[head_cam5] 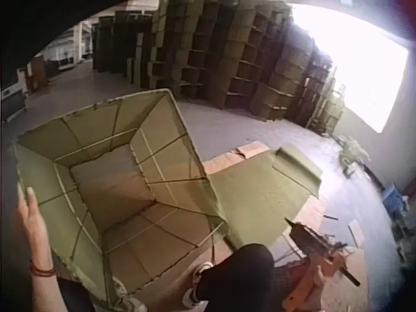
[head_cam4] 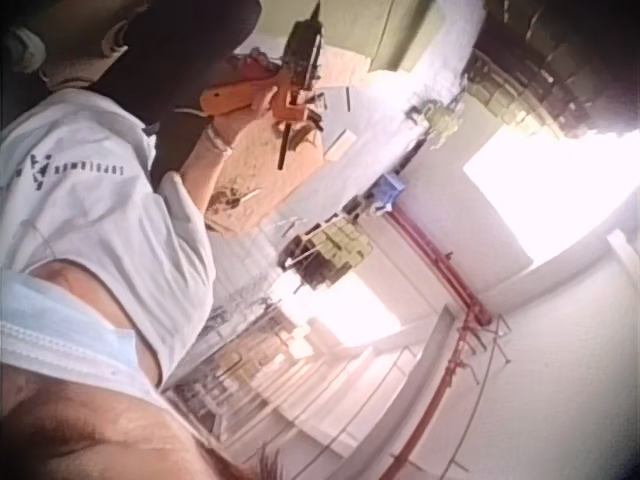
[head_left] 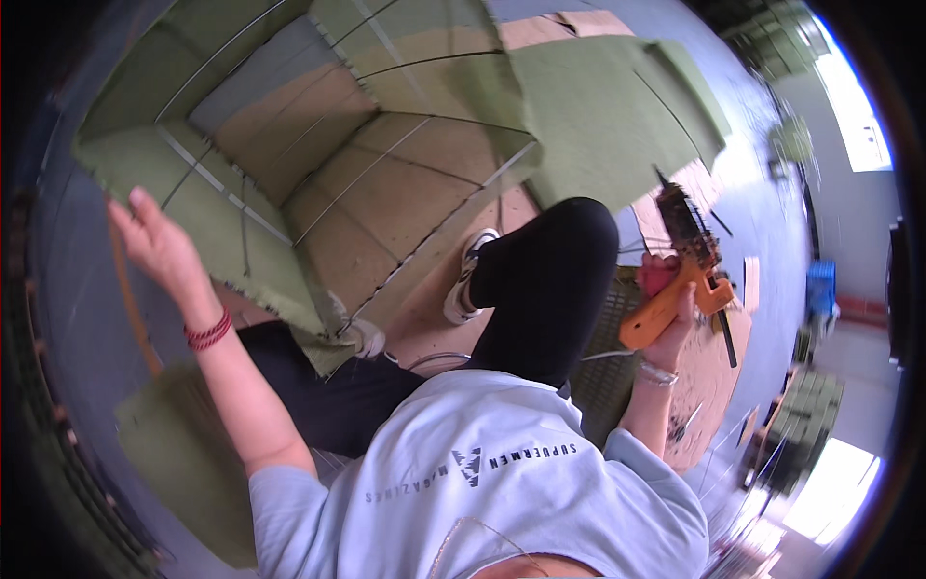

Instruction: Assembling a wire frame by attaching fabric panels using a hot glue gun.

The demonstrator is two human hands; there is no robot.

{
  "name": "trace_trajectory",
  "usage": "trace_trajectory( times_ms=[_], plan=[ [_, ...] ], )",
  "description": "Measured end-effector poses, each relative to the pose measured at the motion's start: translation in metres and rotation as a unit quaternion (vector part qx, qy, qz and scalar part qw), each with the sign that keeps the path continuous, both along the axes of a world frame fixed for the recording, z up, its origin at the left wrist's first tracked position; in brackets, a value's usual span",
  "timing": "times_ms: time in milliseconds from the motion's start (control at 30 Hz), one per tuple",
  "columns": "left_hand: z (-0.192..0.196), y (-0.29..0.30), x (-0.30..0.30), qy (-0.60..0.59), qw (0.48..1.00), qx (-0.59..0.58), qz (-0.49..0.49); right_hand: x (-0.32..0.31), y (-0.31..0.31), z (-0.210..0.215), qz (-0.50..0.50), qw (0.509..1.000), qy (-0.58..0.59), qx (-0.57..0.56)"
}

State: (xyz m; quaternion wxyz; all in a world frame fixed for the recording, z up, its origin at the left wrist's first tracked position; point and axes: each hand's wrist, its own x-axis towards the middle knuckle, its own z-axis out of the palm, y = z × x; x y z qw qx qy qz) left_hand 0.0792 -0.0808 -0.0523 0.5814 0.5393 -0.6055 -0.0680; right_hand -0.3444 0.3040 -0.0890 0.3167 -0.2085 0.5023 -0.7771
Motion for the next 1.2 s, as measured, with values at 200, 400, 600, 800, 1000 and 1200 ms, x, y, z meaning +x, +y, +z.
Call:
trace_trajectory(
  times_ms=[200, 400, 600, 800, 1000, 1200],
  plan=[
    [-0.012, -0.034, -0.002, 0.036, 0.999, 0.009, -0.029, -0.056, 0.128, -0.014, -0.250, 0.967, -0.043, -0.011],
    [-0.047, -0.102, 0.067, -0.003, 1.000, -0.012, -0.014, -0.100, 0.225, -0.104, -0.462, 0.879, -0.117, -0.022],
    [-0.020, -0.075, 0.057, 0.044, 0.998, 0.041, 0.018, -0.120, 0.231, -0.127, -0.488, 0.862, -0.132, -0.040],
    [-0.035, -0.064, 0.021, 0.028, 0.998, 0.054, 0.013, -0.204, 0.274, -0.176, -0.438, 0.887, -0.147, -0.017],
    [-0.005, -0.027, -0.009, 0.172, 0.981, 0.071, -0.056, -0.250, 0.258, -0.190, -0.418, 0.892, -0.156, 0.072],
    [0.024, -0.009, -0.046, 0.242, 0.963, 0.058, -0.104, -0.247, 0.258, -0.184, -0.459, 0.814, -0.069, 0.349]
  ],
)
